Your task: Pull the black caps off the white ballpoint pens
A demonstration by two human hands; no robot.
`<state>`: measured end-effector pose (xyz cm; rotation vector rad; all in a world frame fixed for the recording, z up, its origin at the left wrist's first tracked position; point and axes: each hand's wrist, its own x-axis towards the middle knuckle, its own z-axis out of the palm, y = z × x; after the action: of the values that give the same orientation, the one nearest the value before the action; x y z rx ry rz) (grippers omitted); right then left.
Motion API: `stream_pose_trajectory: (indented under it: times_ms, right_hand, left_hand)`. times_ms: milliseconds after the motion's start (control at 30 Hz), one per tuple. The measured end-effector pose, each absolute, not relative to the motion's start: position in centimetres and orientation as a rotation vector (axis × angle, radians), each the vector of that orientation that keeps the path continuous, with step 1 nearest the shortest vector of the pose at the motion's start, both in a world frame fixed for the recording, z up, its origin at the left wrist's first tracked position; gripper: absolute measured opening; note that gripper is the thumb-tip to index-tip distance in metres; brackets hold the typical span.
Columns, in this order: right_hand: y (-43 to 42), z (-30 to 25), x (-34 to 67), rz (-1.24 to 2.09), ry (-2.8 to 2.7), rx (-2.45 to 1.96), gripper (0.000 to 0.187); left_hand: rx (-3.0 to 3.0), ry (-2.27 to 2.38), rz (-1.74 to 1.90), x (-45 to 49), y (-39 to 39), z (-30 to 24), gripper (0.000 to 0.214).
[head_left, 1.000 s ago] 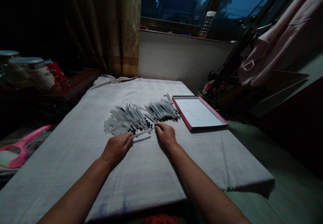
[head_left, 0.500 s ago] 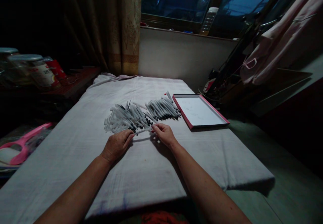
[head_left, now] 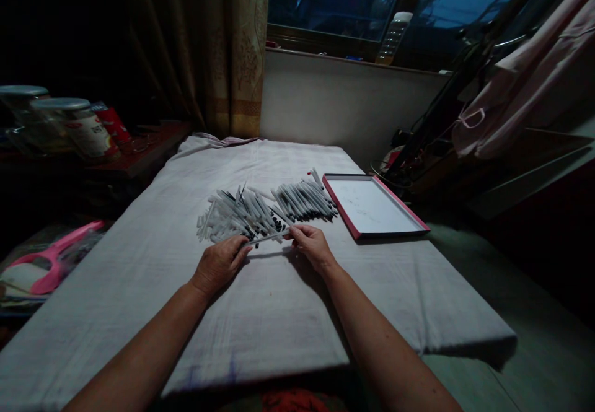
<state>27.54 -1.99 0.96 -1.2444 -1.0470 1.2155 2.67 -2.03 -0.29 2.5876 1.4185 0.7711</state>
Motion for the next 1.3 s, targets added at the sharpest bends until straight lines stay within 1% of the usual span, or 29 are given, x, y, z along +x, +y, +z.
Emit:
stream_pose_trajectory:
  times_ms: [200,367,533,700,867,1000,1067,1133,1233,1300]
  right_hand:
    - [-1.5,0.5,28.0,1.022,-1.004,-1.290,0.042]
    - [-0.7,0.8,30.5,0.842,-0.732,-1.249,0.045]
    - [-0.5,0.9,32.0,0.801,-0.572,-1.202,0.044]
    - [-0.7,0.1,30.2,0.840,-0.771,-1.263,0.037]
    - [-0.5,-1.1,28.3,0.748,-1.078,-1.404,0.031]
    - [-0.5,-1.3,28.0,0.723,-1.152,-1.454,0.026]
    - [-0.7,-1.0,28.2,0.696,-1.182,-1.477,0.029]
    - [-1.1,-0.6,28.3,0.700,-1.233,-1.475,0.042]
    - [-1.7,0.1,27.9,0.890,-1.302,-1.428,0.061]
    - [-1.9,0.4,27.4,1.060,-1.318,-1.403,0.067]
  left_hand:
    - [2.589,1.443,0.785,2.7,-2.0,-0.4,0.040]
    - [2.565,1.527,0.836,2.4,-1.8,-0.6,0.041]
    - [2.547,1.620,0.891,1.9,-1.4,-1.0,0.040]
    - [2.580,1.615,0.915,2.0,-1.3,-1.0,0.040]
    - [2.611,1.588,0.941,2.1,-1.5,-1.0,0.041]
    - [2.634,1.558,0.964,2.0,-1.4,-1.1,0.040]
    - [2.647,1.537,0.973,2.0,-1.4,-1.1,0.038]
    - [2.667,1.502,0.980,2.0,-1.5,-1.1,0.037]
    - [2.711,1.424,0.986,2.1,-1.7,-1.1,0.036]
    - [2.742,1.372,0.988,2.3,-1.9,-1.1,0.035]
